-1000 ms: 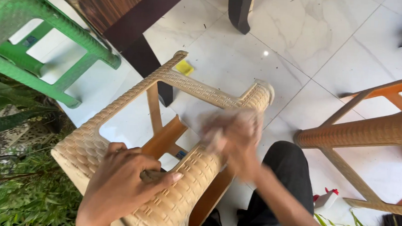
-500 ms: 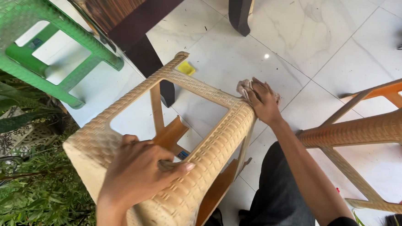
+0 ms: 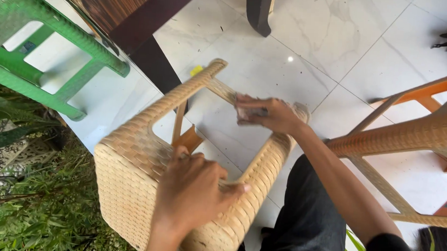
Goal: Wipe and clean plastic stools using a cloth and spray.
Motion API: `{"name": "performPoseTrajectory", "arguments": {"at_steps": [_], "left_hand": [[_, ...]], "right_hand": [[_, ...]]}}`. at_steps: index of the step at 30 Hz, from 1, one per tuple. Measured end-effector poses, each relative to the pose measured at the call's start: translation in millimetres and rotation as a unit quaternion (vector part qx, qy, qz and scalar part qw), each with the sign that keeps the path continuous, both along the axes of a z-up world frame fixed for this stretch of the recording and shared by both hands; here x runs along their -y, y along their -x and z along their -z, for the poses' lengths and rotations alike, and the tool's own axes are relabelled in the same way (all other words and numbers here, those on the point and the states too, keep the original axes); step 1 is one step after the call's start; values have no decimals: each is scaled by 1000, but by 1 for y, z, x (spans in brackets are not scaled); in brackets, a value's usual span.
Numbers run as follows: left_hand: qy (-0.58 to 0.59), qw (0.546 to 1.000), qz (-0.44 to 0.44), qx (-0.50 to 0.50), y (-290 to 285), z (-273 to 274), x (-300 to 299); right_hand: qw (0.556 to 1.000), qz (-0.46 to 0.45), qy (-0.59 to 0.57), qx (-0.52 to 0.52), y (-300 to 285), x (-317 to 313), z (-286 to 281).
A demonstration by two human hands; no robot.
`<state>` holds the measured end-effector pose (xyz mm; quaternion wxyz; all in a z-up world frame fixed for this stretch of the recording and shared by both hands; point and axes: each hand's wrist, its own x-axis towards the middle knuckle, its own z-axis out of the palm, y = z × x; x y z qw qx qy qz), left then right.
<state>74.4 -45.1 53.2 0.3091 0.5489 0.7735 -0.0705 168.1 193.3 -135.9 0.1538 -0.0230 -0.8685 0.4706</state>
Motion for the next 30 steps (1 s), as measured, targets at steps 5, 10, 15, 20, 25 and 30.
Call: {"name": "performPoseTrajectory", "arguments": {"at_steps": [5, 10, 15, 20, 25, 30], "left_hand": [[-57, 998, -37, -9, 7, -2, 10], [-100, 993, -54, -12, 22, 14, 28], [-62, 997, -43, -22, 19, -2, 16], [11, 999, -38, -14, 23, -7, 17], [-33, 996, -78, 17, 57, -1, 18], [-20, 995, -93, 9, 84, -10, 5]], "right_hand": [[984, 95, 69, 138, -2, -13, 12], [979, 178, -65, 69, -57, 8, 53], [968, 211, 21, -132, -61, -6, 111], [878, 453, 149, -39, -31, -12, 131], [870, 432, 208, -112, -21, 79, 76], [924, 317, 166, -137, -14, 138, -39]]}}
